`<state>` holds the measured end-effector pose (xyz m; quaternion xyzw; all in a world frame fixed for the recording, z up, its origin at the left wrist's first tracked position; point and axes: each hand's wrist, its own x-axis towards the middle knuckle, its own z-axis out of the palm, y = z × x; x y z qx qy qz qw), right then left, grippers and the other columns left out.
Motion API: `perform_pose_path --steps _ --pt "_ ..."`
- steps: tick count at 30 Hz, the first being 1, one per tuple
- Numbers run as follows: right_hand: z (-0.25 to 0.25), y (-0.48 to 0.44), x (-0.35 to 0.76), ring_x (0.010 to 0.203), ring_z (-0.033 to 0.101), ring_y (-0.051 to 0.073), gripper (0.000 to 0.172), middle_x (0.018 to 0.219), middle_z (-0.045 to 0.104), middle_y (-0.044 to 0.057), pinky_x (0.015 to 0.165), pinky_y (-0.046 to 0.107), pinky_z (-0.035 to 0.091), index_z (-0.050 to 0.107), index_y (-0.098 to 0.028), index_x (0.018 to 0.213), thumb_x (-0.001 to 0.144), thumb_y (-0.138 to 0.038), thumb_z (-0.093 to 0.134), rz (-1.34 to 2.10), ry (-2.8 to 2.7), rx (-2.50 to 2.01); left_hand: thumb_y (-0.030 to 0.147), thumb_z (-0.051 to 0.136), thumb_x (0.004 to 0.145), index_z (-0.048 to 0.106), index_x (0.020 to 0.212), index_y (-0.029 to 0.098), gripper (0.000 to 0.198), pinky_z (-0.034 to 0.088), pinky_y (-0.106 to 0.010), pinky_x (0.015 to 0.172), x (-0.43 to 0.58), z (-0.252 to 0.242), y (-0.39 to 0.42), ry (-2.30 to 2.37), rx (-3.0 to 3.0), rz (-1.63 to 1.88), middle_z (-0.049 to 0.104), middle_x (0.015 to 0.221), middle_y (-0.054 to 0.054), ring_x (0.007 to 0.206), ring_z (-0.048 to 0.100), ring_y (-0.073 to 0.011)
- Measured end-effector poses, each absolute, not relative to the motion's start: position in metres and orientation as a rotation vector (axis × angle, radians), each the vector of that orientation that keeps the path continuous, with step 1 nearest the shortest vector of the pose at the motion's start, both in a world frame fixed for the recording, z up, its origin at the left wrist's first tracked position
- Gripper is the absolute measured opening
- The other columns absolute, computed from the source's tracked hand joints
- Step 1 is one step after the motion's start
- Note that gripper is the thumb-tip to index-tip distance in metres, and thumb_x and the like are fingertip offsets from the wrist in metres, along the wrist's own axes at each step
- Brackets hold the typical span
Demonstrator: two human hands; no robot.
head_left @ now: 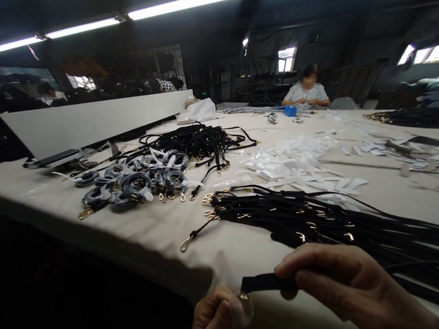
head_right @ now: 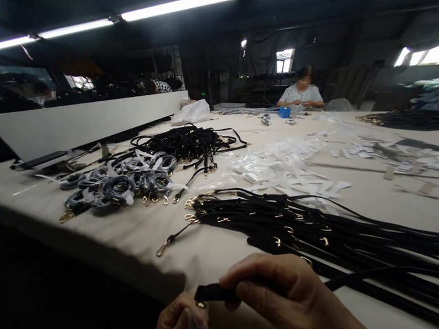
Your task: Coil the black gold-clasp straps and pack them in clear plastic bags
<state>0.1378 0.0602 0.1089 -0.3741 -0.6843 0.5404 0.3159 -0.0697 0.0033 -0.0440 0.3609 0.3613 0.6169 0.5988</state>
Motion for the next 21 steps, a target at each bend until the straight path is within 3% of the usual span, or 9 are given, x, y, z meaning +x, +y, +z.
perform_pose_path --steps 3,6,8,13,17,21 --pt "0.108 0.062 0.136 0.048 0.045 0.006 0.02 0.073 0.073 0.001 0.042 0.012 0.038 0.08 -0.03 0.092 0.087 -0.046 0.069 1.416 -1.805 -0.965 0.053 0.069 0.085 0.069 0.066 0.016 0.042 0.037 -0.025 0.065 -0.072 -0.05 0.003 0.822 0.868 1.427 0.055 0.065 -0.001 0.066 0.046 -0.0137" --pt "0.104 0.064 0.136 0.063 0.062 0.011 0.015 0.075 0.074 0.001 0.064 0.015 0.052 0.079 -0.03 0.092 0.089 -0.04 0.068 1.4 -1.829 -0.895 0.053 0.069 0.086 0.069 0.067 0.016 0.042 0.037 -0.025 0.066 -0.074 -0.054 0.003 0.82 0.878 1.432 0.055 0.066 -0.001 0.066 0.047 -0.014" --pt "0.102 0.065 0.135 0.074 0.068 0.014 0.014 0.078 0.075 0.002 0.072 0.017 0.054 0.079 -0.03 0.094 0.091 -0.036 0.067 1.395 -1.882 -0.84 0.053 0.069 0.085 0.068 0.067 0.016 0.042 0.037 -0.026 0.068 -0.073 -0.053 0.002 0.808 0.847 1.434 0.056 0.068 -0.001 0.068 0.048 -0.0146" --pt "0.098 0.062 0.133 0.076 0.069 0.016 0.018 0.08 0.075 0.004 0.074 0.02 0.054 0.08 -0.026 0.092 0.09 -0.039 0.067 1.421 -1.881 -0.867 0.052 0.072 0.084 0.064 0.068 0.015 0.041 0.037 -0.025 0.067 -0.071 -0.048 0.001 0.783 0.742 1.417 0.055 0.067 -0.001 0.067 0.047 -0.0133" --pt "0.1 0.058 0.128 0.075 0.065 0.015 0.025 0.073 0.072 0.003 0.076 0.02 0.054 0.08 -0.023 0.088 0.084 -0.047 0.073 1.618 -1.712 -0.953 0.057 0.07 0.084 0.062 0.07 0.015 0.045 0.03 -0.023 0.056 -0.072 -0.056 0.003 0.879 0.834 1.37 0.05 0.06 0.002 0.057 0.039 -0.0096" --pt "0.098 0.06 0.124 0.056 0.052 0.007 0.029 0.072 0.071 0.002 0.054 0.013 0.046 0.079 -0.022 0.089 0.081 -0.049 0.076 1.795 -1.577 -1.027 0.06 0.068 0.083 0.063 0.073 0.015 0.047 0.024 -0.022 0.053 -0.07 -0.059 0.006 0.855 0.891 1.307 0.043 0.06 0.003 0.055 0.031 -0.0078"
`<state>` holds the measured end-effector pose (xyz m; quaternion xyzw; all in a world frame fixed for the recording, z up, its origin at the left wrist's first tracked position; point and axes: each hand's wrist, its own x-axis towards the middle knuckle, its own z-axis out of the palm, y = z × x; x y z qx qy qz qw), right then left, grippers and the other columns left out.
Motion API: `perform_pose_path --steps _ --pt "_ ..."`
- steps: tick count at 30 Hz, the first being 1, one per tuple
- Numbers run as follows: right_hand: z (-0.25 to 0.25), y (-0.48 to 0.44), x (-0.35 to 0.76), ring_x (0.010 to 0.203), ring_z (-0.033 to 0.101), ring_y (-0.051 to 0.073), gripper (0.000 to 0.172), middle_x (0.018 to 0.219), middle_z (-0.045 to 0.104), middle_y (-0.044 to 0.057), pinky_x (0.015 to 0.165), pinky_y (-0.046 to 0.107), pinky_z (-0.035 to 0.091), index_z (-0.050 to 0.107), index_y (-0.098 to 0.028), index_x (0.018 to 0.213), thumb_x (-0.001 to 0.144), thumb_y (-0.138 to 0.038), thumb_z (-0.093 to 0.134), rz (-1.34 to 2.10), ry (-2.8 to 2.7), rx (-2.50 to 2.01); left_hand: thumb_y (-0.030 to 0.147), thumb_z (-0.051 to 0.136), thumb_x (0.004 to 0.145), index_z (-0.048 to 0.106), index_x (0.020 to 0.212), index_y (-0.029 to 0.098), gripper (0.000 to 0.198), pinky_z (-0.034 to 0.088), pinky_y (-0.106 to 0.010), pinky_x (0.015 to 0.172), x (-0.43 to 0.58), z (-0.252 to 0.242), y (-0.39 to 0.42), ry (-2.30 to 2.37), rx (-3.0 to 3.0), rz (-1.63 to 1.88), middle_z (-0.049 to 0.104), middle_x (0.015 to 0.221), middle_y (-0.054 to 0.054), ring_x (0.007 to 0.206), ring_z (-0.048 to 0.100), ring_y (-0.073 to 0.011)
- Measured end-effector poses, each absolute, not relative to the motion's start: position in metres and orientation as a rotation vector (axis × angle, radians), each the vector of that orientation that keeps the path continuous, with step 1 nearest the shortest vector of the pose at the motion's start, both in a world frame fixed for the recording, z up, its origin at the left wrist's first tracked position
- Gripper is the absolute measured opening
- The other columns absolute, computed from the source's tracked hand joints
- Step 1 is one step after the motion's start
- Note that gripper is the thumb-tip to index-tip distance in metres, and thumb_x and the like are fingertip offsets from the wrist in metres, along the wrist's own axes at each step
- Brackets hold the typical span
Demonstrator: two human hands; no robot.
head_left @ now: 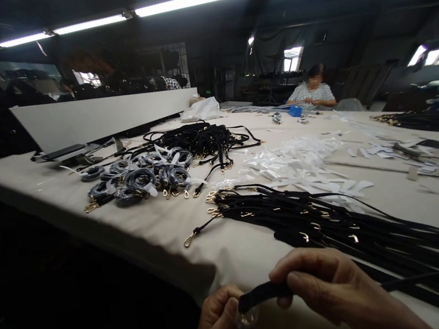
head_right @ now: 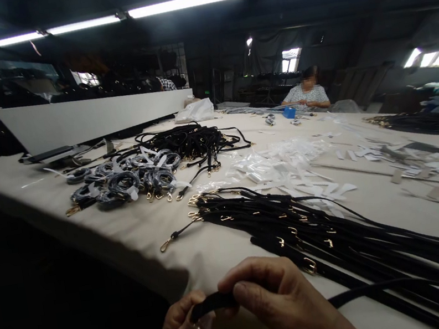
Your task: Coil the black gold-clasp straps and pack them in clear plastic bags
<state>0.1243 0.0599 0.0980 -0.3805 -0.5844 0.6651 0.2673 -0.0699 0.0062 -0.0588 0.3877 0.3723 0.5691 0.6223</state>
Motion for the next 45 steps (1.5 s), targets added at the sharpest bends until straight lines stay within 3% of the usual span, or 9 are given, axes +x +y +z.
perform_pose_path --steps 2,8,17,22,27,32,35,39,45 --pt "0.095 0.062 0.123 0.053 0.049 0.006 0.031 0.073 0.071 0.003 0.05 0.012 0.043 0.079 -0.02 0.09 0.081 -0.05 0.077 1.781 -1.579 -1.043 0.06 0.07 0.082 0.062 0.069 0.014 0.048 0.025 -0.021 0.054 -0.068 -0.055 0.006 0.77 0.851 1.333 0.041 0.06 0.004 0.056 0.03 -0.0076" --pt "0.089 0.067 0.125 0.075 0.066 0.014 0.025 0.075 0.073 0.002 0.077 0.021 0.053 0.079 -0.021 0.089 0.085 -0.046 0.073 1.609 -1.733 -0.995 0.06 0.073 0.08 0.055 0.069 0.017 0.048 0.031 -0.018 0.049 -0.069 -0.048 0.004 0.707 0.71 1.473 0.052 0.054 0.003 0.048 0.04 -0.006" --pt "0.09 0.074 0.124 0.076 0.069 0.016 0.021 0.088 0.077 0.0 0.069 0.021 0.048 0.074 -0.026 0.104 0.089 -0.022 0.06 1.097 -2.44 -0.965 0.065 0.073 0.076 0.065 0.08 0.014 0.052 0.029 -0.015 0.039 -0.078 -0.07 0.0 0.843 0.804 1.341 0.069 0.061 -0.005 0.041 0.048 -0.0063" --pt "0.085 0.075 0.116 0.072 0.068 0.017 0.028 0.082 0.075 -0.001 0.066 0.026 0.041 0.069 -0.03 0.114 0.091 -0.022 0.055 0.723 -2.656 -0.937 0.06 0.073 0.079 0.071 0.08 0.013 0.047 0.044 -0.022 0.057 -0.093 -0.061 -0.004 0.95 0.904 1.36 0.073 0.068 -0.008 0.056 0.058 -0.0119" --pt "0.071 0.074 0.106 0.071 0.067 0.021 0.03 0.082 0.074 0.003 0.06 0.029 0.032 0.066 -0.026 0.117 0.09 -0.02 0.053 0.52 -2.824 -0.828 0.059 0.074 0.078 0.075 0.085 0.013 0.047 0.041 -0.023 0.059 -0.102 -0.049 -0.01 1.09 0.986 1.244 0.071 0.069 -0.006 0.061 0.057 -0.0138" --pt "0.065 0.066 0.086 0.077 0.065 0.018 0.014 0.084 0.072 0.002 0.065 0.026 0.037 0.065 -0.023 0.094 0.093 -0.02 0.052 0.788 -2.842 -0.821 0.046 0.075 0.082 0.073 0.079 0.014 0.033 0.041 -0.023 0.06 -0.093 -0.047 -0.009 1.065 1.001 1.24 0.066 0.066 -0.002 0.06 0.054 -0.012" --pt "0.069 0.075 0.08 0.09 0.064 0.017 0.018 0.096 0.072 0.0 0.075 0.023 0.043 0.068 -0.026 0.107 0.091 -0.024 0.059 1.162 -2.683 -0.869 0.047 0.073 0.083 0.069 0.076 0.015 0.034 0.041 -0.023 0.06 -0.094 -0.046 -0.012 0.996 0.999 1.314 0.064 0.062 -0.001 0.058 0.053 -0.0115" --pt "0.068 0.101 0.095 0.086 0.064 0.016 0.039 0.104 0.072 0.002 0.072 0.022 0.046 0.064 -0.024 0.127 0.089 -0.032 0.064 1.593 -2.568 -0.893 0.051 0.074 0.081 0.068 0.075 0.014 0.038 0.038 -0.022 0.056 -0.107 -0.047 -0.019 1.044 0.972 1.363 0.063 0.058 0.0 0.054 0.051 -0.0104" --pt "0.045 0.113 0.117 0.053 0.053 0.01 0.033 0.059 0.06 -0.003 0.053 0.019 0.04 0.07 -0.016 0.088 0.083 -0.048 0.068 2.204 -2.266 -0.998 0.05 0.077 0.079 0.066 0.078 0.014 0.037 0.039 -0.021 0.054 -0.115 -0.056 -0.014 1.069 0.953 1.311 0.065 0.06 -0.001 0.054 0.052 -0.0102"
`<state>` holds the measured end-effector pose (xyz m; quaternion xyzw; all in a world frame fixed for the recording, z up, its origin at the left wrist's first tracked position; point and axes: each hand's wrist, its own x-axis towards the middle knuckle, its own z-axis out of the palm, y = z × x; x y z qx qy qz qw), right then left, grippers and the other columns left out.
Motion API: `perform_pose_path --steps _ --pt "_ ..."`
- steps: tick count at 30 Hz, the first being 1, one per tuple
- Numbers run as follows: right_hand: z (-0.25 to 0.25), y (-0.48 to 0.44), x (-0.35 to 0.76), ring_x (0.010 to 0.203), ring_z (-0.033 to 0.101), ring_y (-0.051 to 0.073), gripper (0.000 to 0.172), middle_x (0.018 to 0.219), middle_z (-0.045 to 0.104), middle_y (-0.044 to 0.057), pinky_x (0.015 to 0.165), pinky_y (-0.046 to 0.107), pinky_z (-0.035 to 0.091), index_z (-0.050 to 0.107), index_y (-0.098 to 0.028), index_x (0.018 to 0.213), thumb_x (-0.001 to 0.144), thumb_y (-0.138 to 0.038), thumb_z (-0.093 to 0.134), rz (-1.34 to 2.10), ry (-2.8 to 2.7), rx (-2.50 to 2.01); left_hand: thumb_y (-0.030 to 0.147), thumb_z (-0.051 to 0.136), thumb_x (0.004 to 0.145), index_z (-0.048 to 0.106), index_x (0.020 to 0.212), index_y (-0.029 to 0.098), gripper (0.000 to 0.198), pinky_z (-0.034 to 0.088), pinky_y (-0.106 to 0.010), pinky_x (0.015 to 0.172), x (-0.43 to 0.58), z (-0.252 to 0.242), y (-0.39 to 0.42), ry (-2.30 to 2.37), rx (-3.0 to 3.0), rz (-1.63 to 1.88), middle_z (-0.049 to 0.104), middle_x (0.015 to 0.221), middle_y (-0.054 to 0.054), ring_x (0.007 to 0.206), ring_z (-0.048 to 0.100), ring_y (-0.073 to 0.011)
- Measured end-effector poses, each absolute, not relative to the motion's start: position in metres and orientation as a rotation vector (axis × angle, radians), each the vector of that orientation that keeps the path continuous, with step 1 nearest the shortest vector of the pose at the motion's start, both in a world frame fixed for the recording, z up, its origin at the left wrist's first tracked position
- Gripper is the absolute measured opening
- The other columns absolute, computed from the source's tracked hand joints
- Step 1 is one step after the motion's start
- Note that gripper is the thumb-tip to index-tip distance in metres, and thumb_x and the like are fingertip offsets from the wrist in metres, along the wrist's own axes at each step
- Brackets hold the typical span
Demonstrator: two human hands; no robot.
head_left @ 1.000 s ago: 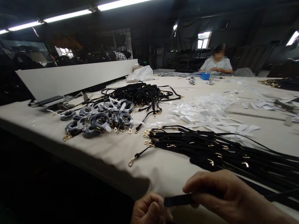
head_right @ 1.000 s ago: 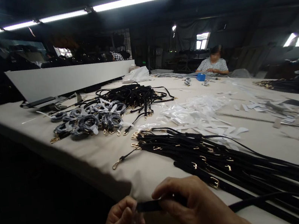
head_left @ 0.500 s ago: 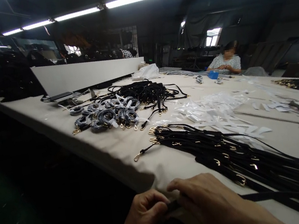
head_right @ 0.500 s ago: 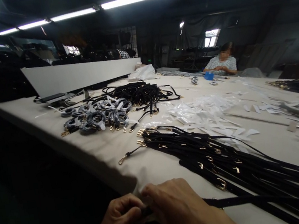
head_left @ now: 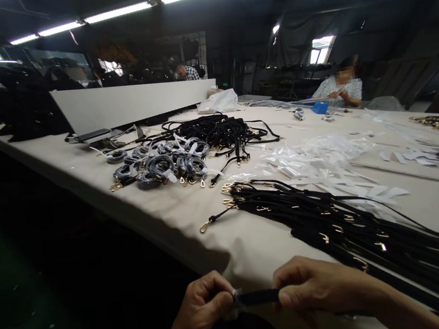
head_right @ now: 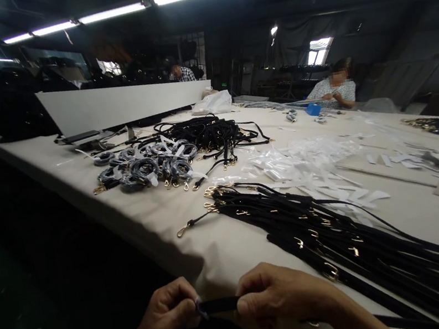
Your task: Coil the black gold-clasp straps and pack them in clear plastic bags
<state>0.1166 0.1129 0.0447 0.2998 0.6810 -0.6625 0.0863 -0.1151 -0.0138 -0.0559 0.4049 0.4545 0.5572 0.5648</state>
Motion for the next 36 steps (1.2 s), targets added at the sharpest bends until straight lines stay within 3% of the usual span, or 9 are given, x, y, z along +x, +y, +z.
perform_pose_path --steps 4,6,9,15,19,22,27,32,36 --pt "0.045 0.1 0.109 0.041 0.041 0.007 0.018 0.055 0.056 -0.005 0.04 0.017 0.029 0.07 -0.017 0.084 0.076 -0.033 0.069 -1.92 2.052 1.125 0.046 0.079 0.076 0.058 0.076 0.017 0.036 0.04 -0.021 0.053 -0.109 -0.056 -0.009 1.071 0.912 1.288 0.065 0.062 0.0 0.054 0.054 -0.0112" --pt "0.051 0.091 0.106 0.049 0.046 0.008 0.012 0.063 0.06 -0.003 0.042 0.016 0.028 0.074 -0.019 0.081 0.074 -0.025 0.067 -1.698 2.262 1.189 0.043 0.078 0.076 0.058 0.074 0.017 0.032 0.04 -0.022 0.055 -0.107 -0.052 -0.008 1.132 0.957 1.255 0.064 0.062 0.001 0.056 0.054 -0.0117" --pt "0.057 0.081 0.104 0.066 0.057 0.012 0.02 0.078 0.068 -0.001 0.049 0.016 0.034 0.077 -0.025 0.089 0.074 -0.02 0.064 -1.499 2.492 1.125 0.034 0.075 0.079 0.064 0.074 0.016 0.022 0.041 -0.024 0.062 -0.105 -0.043 -0.005 1.239 1.124 1.212 0.064 0.07 0.0 0.065 0.055 -0.0138" --pt "0.05 0.08 0.103 0.051 0.054 0.007 0.053 0.074 0.068 0.0 0.052 0.015 0.044 0.065 -0.02 0.125 0.074 -0.011 0.05 -2.079 1.917 0.856 0.032 0.073 0.082 0.067 0.07 0.018 0.019 0.043 -0.027 0.076 -0.103 -0.037 -0.001 1.296 1.386 1.305 0.059 0.082 -0.001 0.08 0.057 -0.0172" --pt "0.028 0.077 0.097 0.048 0.057 0.007 0.039 0.067 0.066 0.0 0.05 0.016 0.047 0.069 -0.012 0.109 0.074 -0.016 0.053 -2.254 1.749 0.927 0.038 0.07 0.083 0.067 0.069 0.018 0.025 0.042 -0.025 0.067 -0.101 -0.043 -0.007 1.402 1.339 1.25 0.055 0.073 0.0 0.071 0.053 -0.0153" --pt "0.012 0.072 0.091 0.046 0.058 0.008 0.033 0.068 0.067 0.0 0.044 0.015 0.045 0.068 -0.014 0.106 0.077 -0.019 0.052 -2.224 1.852 1.041 0.05 0.064 0.085 0.063 0.084 0.019 0.031 0.042 -0.024 0.062 -0.096 -0.048 -0.016 1.431 1.203 1.301 0.053 0.073 0.002 0.067 0.051 -0.0151" --pt "0.003 0.065 0.085 0.052 0.063 0.012 0.025 0.076 0.069 0.0 0.044 0.018 0.043 0.066 -0.02 0.105 0.086 -0.023 0.05 -1.83 2.25 1.152 0.058 0.06 0.084 0.053 0.076 0.021 0.039 0.041 -0.026 0.063 -0.084 -0.052 -0.025 1.673 1.264 1.273 0.051 0.07 0.003 0.066 0.051 -0.0159" --pt "0.002 0.058 0.077 0.086 0.069 0.028 0.015 0.095 0.073 0.011 0.072 0.034 0.049 0.065 -0.015 0.099 0.088 -0.017 0.054 -1.003 2.741 1.015 0.054 0.057 0.087 0.052 0.071 0.021 0.036 0.041 -0.028 0.065 -0.075 -0.051 -0.02 1.826 1.219 1.127 0.057 0.069 0.001 0.068 0.056 -0.0183" --pt "-0.003 0.057 0.074 0.095 0.068 0.033 0.02 0.101 0.072 0.015 0.077 0.038 0.049 0.065 -0.013 0.105 0.087 -0.012 0.055 -0.91 2.74 1.036 0.048 0.049 0.091 0.053 0.072 0.021 0.033 0.044 -0.028 0.066 -0.075 -0.054 -0.02 1.783 1.241 1.129 0.06 0.071 0.0 0.069 0.058 -0.0188"
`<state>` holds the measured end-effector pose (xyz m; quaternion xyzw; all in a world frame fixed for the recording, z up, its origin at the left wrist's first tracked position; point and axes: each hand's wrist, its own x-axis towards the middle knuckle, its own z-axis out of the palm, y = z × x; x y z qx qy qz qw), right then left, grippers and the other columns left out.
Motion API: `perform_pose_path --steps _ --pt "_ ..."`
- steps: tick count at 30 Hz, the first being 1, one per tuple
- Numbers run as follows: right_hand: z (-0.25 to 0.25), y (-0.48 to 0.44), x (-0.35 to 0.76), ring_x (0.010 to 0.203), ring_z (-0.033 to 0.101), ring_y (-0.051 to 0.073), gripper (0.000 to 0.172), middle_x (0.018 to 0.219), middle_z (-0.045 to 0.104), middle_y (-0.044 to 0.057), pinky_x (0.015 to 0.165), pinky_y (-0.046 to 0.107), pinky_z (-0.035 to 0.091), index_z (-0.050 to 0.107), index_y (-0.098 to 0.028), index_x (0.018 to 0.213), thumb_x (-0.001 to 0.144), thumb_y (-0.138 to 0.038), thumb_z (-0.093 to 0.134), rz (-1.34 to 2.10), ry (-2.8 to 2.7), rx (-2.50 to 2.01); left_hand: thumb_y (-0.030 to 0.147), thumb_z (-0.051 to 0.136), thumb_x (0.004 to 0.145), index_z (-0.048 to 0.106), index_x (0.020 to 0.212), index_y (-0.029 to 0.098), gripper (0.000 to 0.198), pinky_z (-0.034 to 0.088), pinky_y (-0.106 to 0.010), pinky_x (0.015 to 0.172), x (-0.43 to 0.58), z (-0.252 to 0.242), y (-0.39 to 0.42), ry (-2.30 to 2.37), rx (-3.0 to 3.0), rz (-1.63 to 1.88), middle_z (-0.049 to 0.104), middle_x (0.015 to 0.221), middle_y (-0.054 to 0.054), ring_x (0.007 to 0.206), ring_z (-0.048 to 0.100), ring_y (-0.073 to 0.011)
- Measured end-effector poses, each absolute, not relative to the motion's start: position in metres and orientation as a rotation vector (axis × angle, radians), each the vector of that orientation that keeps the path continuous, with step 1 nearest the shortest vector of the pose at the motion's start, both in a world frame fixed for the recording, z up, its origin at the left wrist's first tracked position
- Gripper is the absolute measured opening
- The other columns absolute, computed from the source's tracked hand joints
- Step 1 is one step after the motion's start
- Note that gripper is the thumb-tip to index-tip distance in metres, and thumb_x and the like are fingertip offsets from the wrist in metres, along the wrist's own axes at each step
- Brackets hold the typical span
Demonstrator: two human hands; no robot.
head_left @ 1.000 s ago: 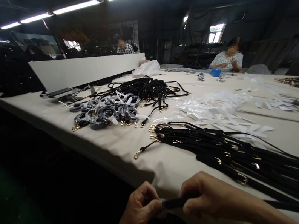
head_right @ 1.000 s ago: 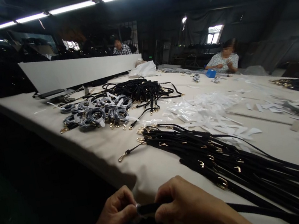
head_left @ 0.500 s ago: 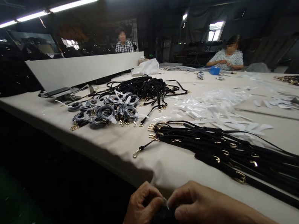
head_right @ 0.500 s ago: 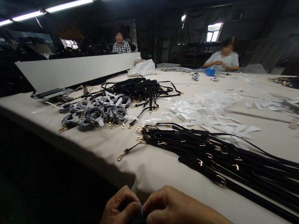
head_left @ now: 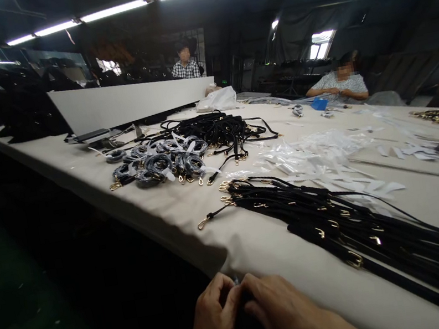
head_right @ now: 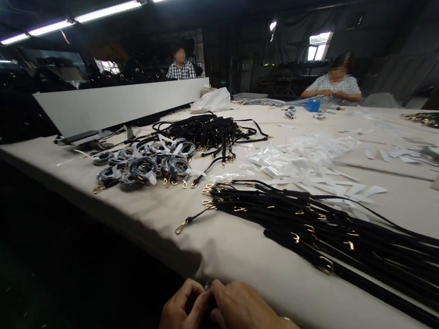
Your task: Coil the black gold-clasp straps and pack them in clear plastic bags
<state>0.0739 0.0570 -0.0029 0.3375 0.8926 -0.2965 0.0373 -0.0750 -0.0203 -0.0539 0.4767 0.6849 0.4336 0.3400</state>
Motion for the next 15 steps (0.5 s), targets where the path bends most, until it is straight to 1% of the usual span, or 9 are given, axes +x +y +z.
perform_pose_path --steps 1,3,5,7,9,11,13,15 --pt "-0.004 0.058 0.074 0.092 0.069 0.031 0.02 0.098 0.073 0.013 0.075 0.036 0.05 0.065 -0.014 0.104 0.087 -0.013 0.055 -0.969 2.75 1.052 0.046 0.047 0.092 0.054 0.073 0.021 0.032 0.044 -0.028 0.065 -0.075 -0.056 -0.021 1.782 1.262 1.131 0.06 0.071 -0.001 0.068 0.058 -0.0188" --pt "-0.007 0.061 0.075 0.074 0.07 0.024 0.017 0.087 0.072 0.008 0.062 0.029 0.05 0.065 -0.016 0.101 0.087 -0.017 0.054 -1.211 2.692 1.131 0.042 0.044 0.094 0.054 0.074 0.022 0.03 0.045 -0.028 0.064 -0.075 -0.062 -0.024 1.801 1.338 1.137 0.061 0.072 -0.001 0.068 0.059 -0.0187" --pt "-0.009 0.064 0.076 0.054 0.065 0.016 0.017 0.077 0.069 0.002 0.045 0.023 0.044 0.063 -0.018 0.099 0.087 -0.022 0.052 -1.539 2.522 1.239 0.038 0.04 0.096 0.052 0.075 0.022 0.029 0.046 -0.027 0.062 -0.073 -0.069 -0.026 1.849 1.435 1.158 0.061 0.071 -0.001 0.065 0.059 -0.0178" --pt "-0.011 0.065 0.074 0.045 0.06 0.012 0.018 0.071 0.066 -0.002 0.035 0.019 0.038 0.062 -0.018 0.098 0.085 -0.024 0.051 -1.806 2.34 1.316 0.032 0.039 0.097 0.051 0.074 0.023 0.027 0.046 -0.025 0.058 -0.071 -0.074 -0.027 1.909 1.526 1.183 0.06 0.069 0.0 0.061 0.059 -0.0162" --pt "-0.013 0.067 0.072 0.043 0.059 0.012 0.018 0.069 0.065 -0.003 0.033 0.017 0.037 0.061 -0.017 0.096 0.083 -0.024 0.051 -1.961 2.241 1.34 0.025 0.039 0.097 0.05 0.074 0.023 0.025 0.045 -0.023 0.055 -0.069 -0.077 -0.027 1.968 1.636 1.221 0.058 0.065 0.001 0.056 0.059 -0.0146" --pt "-0.014 0.068 0.071 0.042 0.059 0.012 0.018 0.069 0.065 -0.003 0.032 0.018 0.036 0.06 -0.017 0.097 0.082 -0.023 0.051 -2.008 2.221 1.356 0.02 0.04 0.096 0.051 0.075 0.024 0.024 0.045 -0.023 0.053 -0.067 -0.077 -0.027 2.031 1.798 1.287 0.057 0.064 0.002 0.054 0.059 -0.0143" --pt "-0.016 0.07 0.071 0.043 0.06 0.013 0.018 0.072 0.066 -0.002 0.034 0.019 0.038 0.059 -0.017 0.099 0.083 -0.021 0.052 -1.915 2.31 1.382 0.018 0.041 0.097 0.053 0.079 0.024 0.022 0.047 -0.025 0.057 -0.066 -0.073 -0.025 2.088 1.944 1.364 0.058 0.067 0.002 0.057 0.061 -0.0154" --pt "-0.02 0.069 0.074 0.051 0.064 0.015 0.016 0.077 0.068 0.001 0.044 0.023 0.045 0.058 -0.017 0.099 0.084 -0.018 0.054 -1.646 2.541 1.37 0.018 0.042 0.097 0.056 0.085 0.024 0.02 0.051 -0.026 0.066 -0.065 -0.068 -0.024 2.096 1.965 1.397 0.064 0.081 -0.002 0.071 0.067 -0.017"
